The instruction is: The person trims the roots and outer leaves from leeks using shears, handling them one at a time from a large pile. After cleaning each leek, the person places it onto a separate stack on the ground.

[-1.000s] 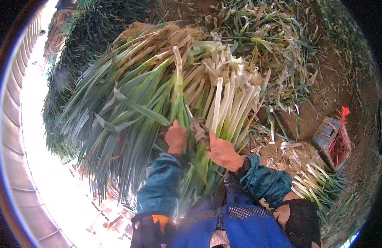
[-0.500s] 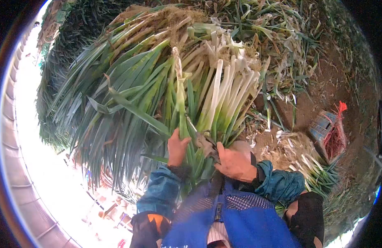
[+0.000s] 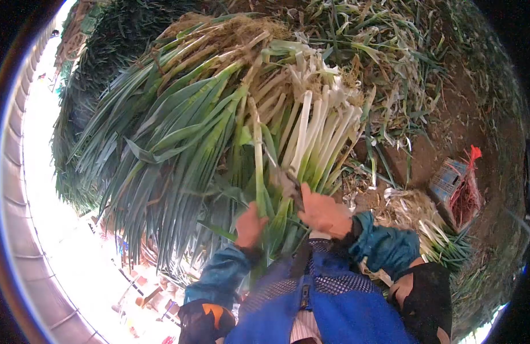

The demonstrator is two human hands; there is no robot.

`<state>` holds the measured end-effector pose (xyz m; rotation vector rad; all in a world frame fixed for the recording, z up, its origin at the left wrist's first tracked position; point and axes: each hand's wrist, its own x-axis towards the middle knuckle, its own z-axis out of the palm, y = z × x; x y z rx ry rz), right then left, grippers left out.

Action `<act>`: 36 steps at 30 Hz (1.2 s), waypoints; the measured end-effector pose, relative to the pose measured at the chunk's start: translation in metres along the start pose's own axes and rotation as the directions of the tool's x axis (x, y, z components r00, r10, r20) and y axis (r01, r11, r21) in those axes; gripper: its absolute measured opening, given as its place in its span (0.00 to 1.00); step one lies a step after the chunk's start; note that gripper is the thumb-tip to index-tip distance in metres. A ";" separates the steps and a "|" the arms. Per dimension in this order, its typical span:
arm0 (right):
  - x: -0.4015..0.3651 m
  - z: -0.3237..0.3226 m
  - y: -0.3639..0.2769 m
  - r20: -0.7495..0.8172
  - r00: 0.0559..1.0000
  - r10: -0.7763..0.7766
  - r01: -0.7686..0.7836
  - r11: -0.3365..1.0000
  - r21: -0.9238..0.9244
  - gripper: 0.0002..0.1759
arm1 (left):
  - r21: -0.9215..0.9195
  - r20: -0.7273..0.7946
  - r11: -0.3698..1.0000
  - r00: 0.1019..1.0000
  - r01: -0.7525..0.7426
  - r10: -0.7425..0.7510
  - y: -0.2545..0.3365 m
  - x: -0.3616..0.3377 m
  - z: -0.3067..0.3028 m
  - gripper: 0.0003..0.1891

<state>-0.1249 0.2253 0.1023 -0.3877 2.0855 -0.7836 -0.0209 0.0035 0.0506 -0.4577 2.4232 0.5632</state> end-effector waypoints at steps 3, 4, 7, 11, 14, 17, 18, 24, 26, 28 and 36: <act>-0.018 0.017 0.023 0.025 0.993 -0.117 0.117 0.993 0.022 0.28 | 0.009 -0.128 0.983 0.975 -0.182 0.181 0.001 0.035 0.014 0.20; -0.013 0.023 0.029 0.011 0.991 -0.135 0.135 0.990 0.037 0.27 | 0.001 -0.183 0.974 0.958 -0.226 0.222 0.005 0.056 0.016 0.20; 0.015 0.025 0.034 -0.051 0.992 -0.117 0.122 0.988 0.091 0.26 | -0.108 -0.300 0.990 0.953 -0.089 0.053 0.026 0.113 0.024 0.18; 0.063 0.027 0.045 -0.170 0.984 -0.057 0.061 0.998 0.019 0.25 | -0.329 -0.221 0.943 0.975 -0.040 -0.036 0.028 0.125 0.034 0.15; 0.054 0.015 0.034 -0.172 0.984 -0.042 0.051 0.998 0.046 0.25 | -0.357 -0.195 0.933 0.980 -0.040 -0.032 0.029 0.107 0.023 0.14; 0.019 0.024 0.021 -0.039 0.999 0.008 -0.008 1.000 0.008 0.25 | -0.393 -0.158 0.919 0.987 -0.027 -0.039 0.017 0.097 0.026 0.15; 0.021 0.024 0.023 -0.050 0.999 -0.013 0.013 1.000 0.006 0.26 | -0.399 -0.153 0.917 0.987 -0.021 -0.044 0.015 0.092 0.025 0.15; 0.090 0.031 0.039 -0.195 0.966 -0.172 0.173 0.985 -0.011 0.34 | -0.384 -0.142 0.923 0.987 0.017 -0.077 0.009 0.073 0.035 0.16; 0.098 0.028 0.038 -0.213 0.965 -0.151 0.158 0.987 0.017 0.33 | -0.395 -0.117 0.918 0.988 0.045 -0.099 0.010 0.072 0.036 0.16; 0.091 0.022 0.030 -0.193 0.973 -0.127 0.133 0.991 0.022 0.31 | -0.386 -0.134 0.922 0.986 0.043 -0.102 0.009 0.072 0.039 0.16; 0.106 0.001 0.033 -0.293 0.954 -0.065 0.090 0.993 0.073 0.25 | -0.446 -0.211 0.888 0.977 -0.114 0.019 0.039 0.059 0.010 0.18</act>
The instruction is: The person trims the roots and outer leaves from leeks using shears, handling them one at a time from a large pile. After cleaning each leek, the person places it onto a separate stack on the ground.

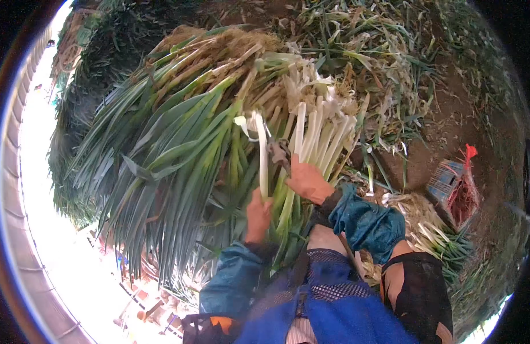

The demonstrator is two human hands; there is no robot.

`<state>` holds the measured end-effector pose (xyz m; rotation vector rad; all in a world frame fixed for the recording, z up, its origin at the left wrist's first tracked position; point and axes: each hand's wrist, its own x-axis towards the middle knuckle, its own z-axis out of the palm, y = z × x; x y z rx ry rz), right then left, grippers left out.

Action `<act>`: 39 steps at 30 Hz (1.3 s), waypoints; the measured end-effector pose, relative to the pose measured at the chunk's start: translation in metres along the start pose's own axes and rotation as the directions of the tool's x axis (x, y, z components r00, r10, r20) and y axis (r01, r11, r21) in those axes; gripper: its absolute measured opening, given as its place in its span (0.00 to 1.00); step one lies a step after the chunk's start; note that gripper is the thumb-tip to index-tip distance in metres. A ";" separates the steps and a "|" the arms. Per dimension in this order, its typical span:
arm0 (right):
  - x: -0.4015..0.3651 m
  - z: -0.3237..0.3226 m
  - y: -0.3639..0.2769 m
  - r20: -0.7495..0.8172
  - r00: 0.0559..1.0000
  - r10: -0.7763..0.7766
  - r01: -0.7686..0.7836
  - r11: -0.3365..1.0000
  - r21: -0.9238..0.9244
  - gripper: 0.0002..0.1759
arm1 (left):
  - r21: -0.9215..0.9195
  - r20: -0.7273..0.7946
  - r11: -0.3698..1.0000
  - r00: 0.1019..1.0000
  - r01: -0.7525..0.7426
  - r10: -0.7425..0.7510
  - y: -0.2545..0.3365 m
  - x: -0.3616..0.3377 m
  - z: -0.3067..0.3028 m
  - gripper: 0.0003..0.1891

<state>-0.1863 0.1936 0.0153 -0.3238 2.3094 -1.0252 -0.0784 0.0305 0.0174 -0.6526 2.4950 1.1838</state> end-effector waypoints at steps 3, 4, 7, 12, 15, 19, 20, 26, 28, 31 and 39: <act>-0.018 -0.035 -0.004 -0.008 0.998 0.054 -0.054 0.997 0.056 0.29 | -0.050 0.038 0.999 0.999 -0.005 0.007 0.051 0.034 -0.004 0.21; -0.030 -0.046 -0.006 -0.024 0.995 0.099 -0.098 0.994 0.047 0.30 | 0.001 0.072 1.000 0.997 -0.027 0.027 0.053 0.044 0.006 0.21; -0.074 -0.064 -0.007 -0.052 0.975 0.214 -0.213 0.977 0.021 0.34 | 0.251 0.162 0.964 0.986 -0.086 0.045 0.057 0.055 0.041 0.23; -0.100 -0.070 0.031 0.019 0.990 0.137 -0.138 0.988 0.063 0.35 | 0.042 0.219 0.996 0.974 -0.074 0.063 0.036 0.027 0.071 0.20; -0.047 -0.052 0.071 -0.039 0.992 0.117 -0.118 0.992 -0.039 0.36 | 0.066 0.130 0.988 0.982 -0.143 0.133 0.025 0.024 0.080 0.21; -0.024 -0.062 0.052 -0.158 0.985 0.073 -0.086 0.993 -0.079 0.29 | -0.060 0.151 0.998 0.989 0.003 0.006 0.021 0.015 0.088 0.21; -0.030 -0.063 0.043 -0.118 0.990 0.074 -0.083 0.994 -0.071 0.29 | -0.025 0.164 0.996 0.982 -0.086 0.089 0.021 0.013 0.086 0.21; -0.058 -0.069 0.058 0.069 0.961 0.269 -0.258 0.956 -0.139 0.30 | 0.570 0.171 0.702 0.897 -0.427 0.407 0.053 0.074 0.022 0.14; -0.066 -0.066 0.061 -0.018 0.979 0.205 -0.206 0.971 -0.118 0.31 | 0.778 0.027 0.505 0.823 -0.374 0.568 0.040 0.136 -0.006 0.09; -0.069 -0.055 0.035 0.016 0.992 0.126 -0.122 0.983 -0.136 0.27 | 0.858 -0.060 0.451 0.822 -0.247 0.566 0.057 0.174 -0.057 0.06; -0.073 -0.025 0.022 -0.011 0.999 0.039 -0.040 0.995 -0.092 0.33 | 0.942 -0.171 0.336 0.886 0.019 0.430 0.016 0.199 -0.066 0.09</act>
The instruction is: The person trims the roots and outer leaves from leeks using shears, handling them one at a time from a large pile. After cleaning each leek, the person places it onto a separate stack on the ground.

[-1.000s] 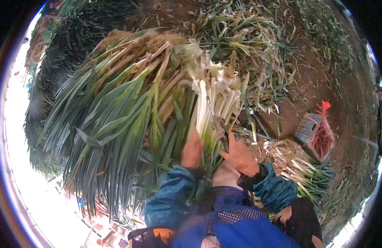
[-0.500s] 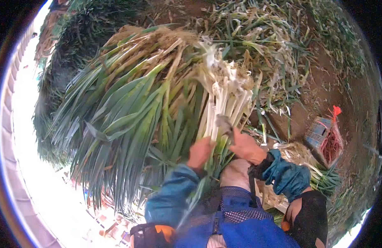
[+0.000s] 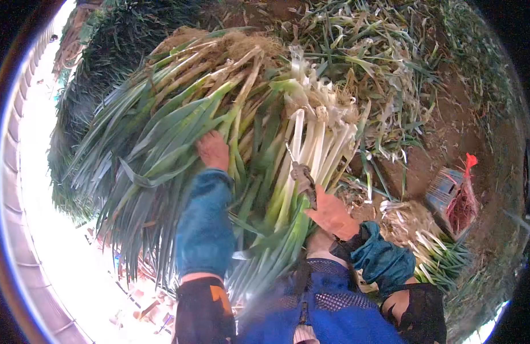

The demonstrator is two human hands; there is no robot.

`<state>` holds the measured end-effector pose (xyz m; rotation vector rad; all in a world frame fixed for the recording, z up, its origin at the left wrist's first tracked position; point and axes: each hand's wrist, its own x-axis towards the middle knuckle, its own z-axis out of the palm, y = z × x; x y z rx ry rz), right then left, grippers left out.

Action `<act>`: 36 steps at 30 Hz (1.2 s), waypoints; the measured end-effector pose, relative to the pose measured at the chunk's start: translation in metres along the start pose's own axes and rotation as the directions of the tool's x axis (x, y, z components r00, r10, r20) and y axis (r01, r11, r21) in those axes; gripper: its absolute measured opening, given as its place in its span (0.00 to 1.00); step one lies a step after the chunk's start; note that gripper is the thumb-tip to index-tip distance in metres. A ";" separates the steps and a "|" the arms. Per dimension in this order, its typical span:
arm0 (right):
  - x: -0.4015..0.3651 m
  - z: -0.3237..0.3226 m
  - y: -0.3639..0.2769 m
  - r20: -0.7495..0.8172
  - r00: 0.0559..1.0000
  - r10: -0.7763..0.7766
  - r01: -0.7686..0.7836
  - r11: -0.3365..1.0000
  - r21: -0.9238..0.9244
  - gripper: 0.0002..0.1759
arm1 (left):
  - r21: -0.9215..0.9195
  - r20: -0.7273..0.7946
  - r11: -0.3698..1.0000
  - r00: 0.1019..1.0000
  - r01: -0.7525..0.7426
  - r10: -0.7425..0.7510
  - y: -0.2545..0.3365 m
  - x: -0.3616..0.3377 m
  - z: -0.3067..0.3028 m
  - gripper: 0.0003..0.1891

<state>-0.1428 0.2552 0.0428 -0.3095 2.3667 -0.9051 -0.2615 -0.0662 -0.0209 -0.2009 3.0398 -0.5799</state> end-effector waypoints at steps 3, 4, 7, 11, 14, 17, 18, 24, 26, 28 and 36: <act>0.000 -0.007 -0.007 0.152 0.984 0.094 -0.110 0.989 0.096 0.35 | -0.145 0.378 0.973 0.919 0.182 -0.115 -0.003 0.006 -0.002 0.12; 0.000 -0.008 -0.013 0.164 0.982 0.091 -0.108 0.989 0.098 0.35 | -0.239 0.442 0.963 0.897 0.125 -0.007 -0.007 -0.001 -0.010 0.14; -0.012 -0.007 -0.024 0.177 0.984 0.031 -0.053 0.991 0.123 0.37 | -0.488 0.449 0.872 0.870 0.047 0.205 -0.002 -0.052 -0.012 0.18; -0.045 -0.016 -0.055 0.268 0.962 -0.055 0.011 0.987 0.163 0.40 | -0.612 0.656 0.697 0.732 0.373 0.184 0.015 -0.117 -0.032 0.23; -0.071 0.005 -0.037 0.235 0.950 -0.204 0.162 0.969 0.187 0.41 | -0.677 0.706 0.492 0.673 0.547 0.222 0.030 -0.141 -0.007 0.24; -0.073 -0.005 -0.047 0.380 0.922 -0.077 -0.004 0.978 0.208 0.41 | -0.600 0.735 0.571 0.667 0.561 0.118 0.044 -0.140 -0.023 0.24; -0.071 0.004 -0.040 0.355 0.932 -0.071 0.006 0.983 0.181 0.41 | -0.636 0.709 0.535 0.696 0.556 0.119 0.045 -0.146 -0.014 0.23; -0.038 0.008 -0.036 0.041 0.985 -0.168 0.164 0.982 0.094 0.36 | -0.698 0.700 0.387 0.687 0.603 0.193 0.048 -0.149 -0.015 0.20; -0.049 0.002 -0.043 0.267 0.964 -0.006 -0.010 0.998 0.060 0.35 | -0.636 0.718 0.547 0.678 0.544 0.161 0.045 -0.152 -0.004 0.23; -0.064 0.004 -0.044 0.242 0.966 -0.093 0.042 0.977 0.210 0.31 | -0.580 0.720 0.652 0.681 0.487 0.132 0.040 -0.152 -0.012 0.26; 0.004 0.027 -0.039 0.231 0.968 0.096 -0.107 0.994 0.036 0.30 | -0.587 0.766 0.548 0.629 0.596 0.135 0.023 -0.173 -0.028 0.20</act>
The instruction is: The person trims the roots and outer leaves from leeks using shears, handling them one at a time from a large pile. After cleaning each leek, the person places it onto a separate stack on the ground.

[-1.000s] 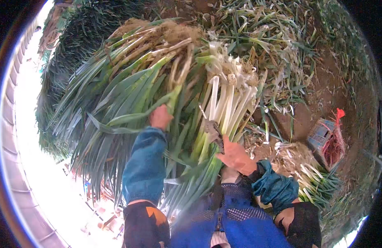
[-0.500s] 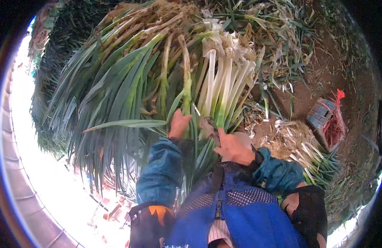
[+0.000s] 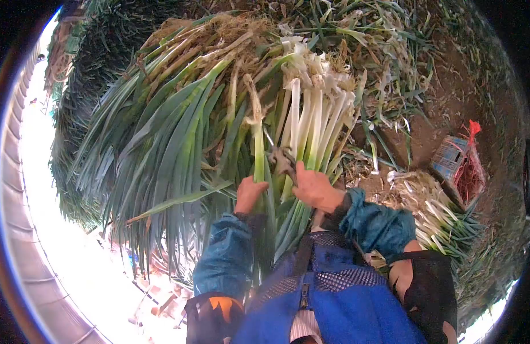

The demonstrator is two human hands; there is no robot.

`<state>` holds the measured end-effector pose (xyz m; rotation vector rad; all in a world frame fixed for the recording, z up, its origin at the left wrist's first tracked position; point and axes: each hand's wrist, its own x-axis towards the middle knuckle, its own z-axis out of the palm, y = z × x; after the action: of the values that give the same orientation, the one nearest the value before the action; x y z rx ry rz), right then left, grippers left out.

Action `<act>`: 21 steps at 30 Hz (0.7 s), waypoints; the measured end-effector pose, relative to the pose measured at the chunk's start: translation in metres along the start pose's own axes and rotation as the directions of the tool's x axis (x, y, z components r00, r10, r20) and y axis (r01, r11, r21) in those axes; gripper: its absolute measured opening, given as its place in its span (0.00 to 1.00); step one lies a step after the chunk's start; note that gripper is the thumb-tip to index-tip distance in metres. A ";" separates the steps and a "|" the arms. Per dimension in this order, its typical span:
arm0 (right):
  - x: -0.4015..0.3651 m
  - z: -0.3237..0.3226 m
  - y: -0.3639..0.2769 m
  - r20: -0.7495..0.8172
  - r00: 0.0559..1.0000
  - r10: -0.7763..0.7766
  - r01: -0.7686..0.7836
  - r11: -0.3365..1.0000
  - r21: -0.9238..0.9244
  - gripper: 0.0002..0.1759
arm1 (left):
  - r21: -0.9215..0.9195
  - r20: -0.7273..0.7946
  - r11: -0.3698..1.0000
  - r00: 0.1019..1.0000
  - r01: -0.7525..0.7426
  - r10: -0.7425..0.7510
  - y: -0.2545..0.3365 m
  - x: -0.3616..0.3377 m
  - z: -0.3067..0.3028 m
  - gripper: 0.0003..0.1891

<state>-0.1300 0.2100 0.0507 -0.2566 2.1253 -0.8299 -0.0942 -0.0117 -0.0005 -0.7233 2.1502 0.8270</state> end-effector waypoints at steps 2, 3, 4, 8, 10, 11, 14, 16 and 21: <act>0.011 0.007 0.005 -0.095 0.995 -0.024 0.024 1.000 -0.005 0.30 | -0.056 0.046 0.998 0.999 0.020 -0.018 -0.009 -0.001 0.003 0.20; 0.008 0.005 0.002 -0.066 0.998 -0.018 0.018 1.000 -0.002 0.30 | -0.084 0.069 0.996 0.997 0.029 -0.023 -0.012 -0.004 0.003 0.20; 0.003 0.003 0.000 -0.038 0.999 -0.011 0.011 1.000 0.000 0.29 | -0.130 0.103 0.991 0.995 0.018 -0.004 -0.014 -0.007 0.003 0.20; -0.027 0.006 -0.011 0.006 0.999 -0.049 0.049 0.999 0.003 0.27 | -0.264 0.209 0.964 0.977 0.020 0.037 -0.019 -0.039 0.003 0.17; -0.018 0.012 0.001 -0.011 0.999 -0.049 0.049 0.998 -0.046 0.27 | -0.280 0.246 0.958 0.969 0.060 0.011 -0.025 -0.053 0.006 0.14; -0.011 0.016 0.008 -0.019 0.999 -0.048 0.046 0.996 -0.071 0.27 | -0.306 0.238 0.951 0.963 -0.046 0.123 -0.031 -0.062 0.006 0.14; 0.022 0.013 0.017 -0.110 0.992 -0.064 0.054 0.994 -0.092 0.25 | -0.378 0.207 0.899 0.926 -0.221 0.315 -0.021 -0.088 -0.002 0.14; 0.025 0.008 0.017 -0.127 0.988 -0.084 0.072 0.992 -0.102 0.25 | -0.430 0.222 0.893 0.944 -0.129 0.243 -0.024 -0.086 0.000 0.14; 0.000 -0.005 0.001 -0.039 0.998 -0.057 0.052 0.990 -0.131 0.24 | -0.578 0.273 0.816 0.944 0.007 0.185 -0.018 -0.103 -0.003 0.15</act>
<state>-0.1340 0.2127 0.0522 -0.3695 2.2242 -0.7353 -0.0222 -0.0013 0.0746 -0.7161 1.6486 1.5708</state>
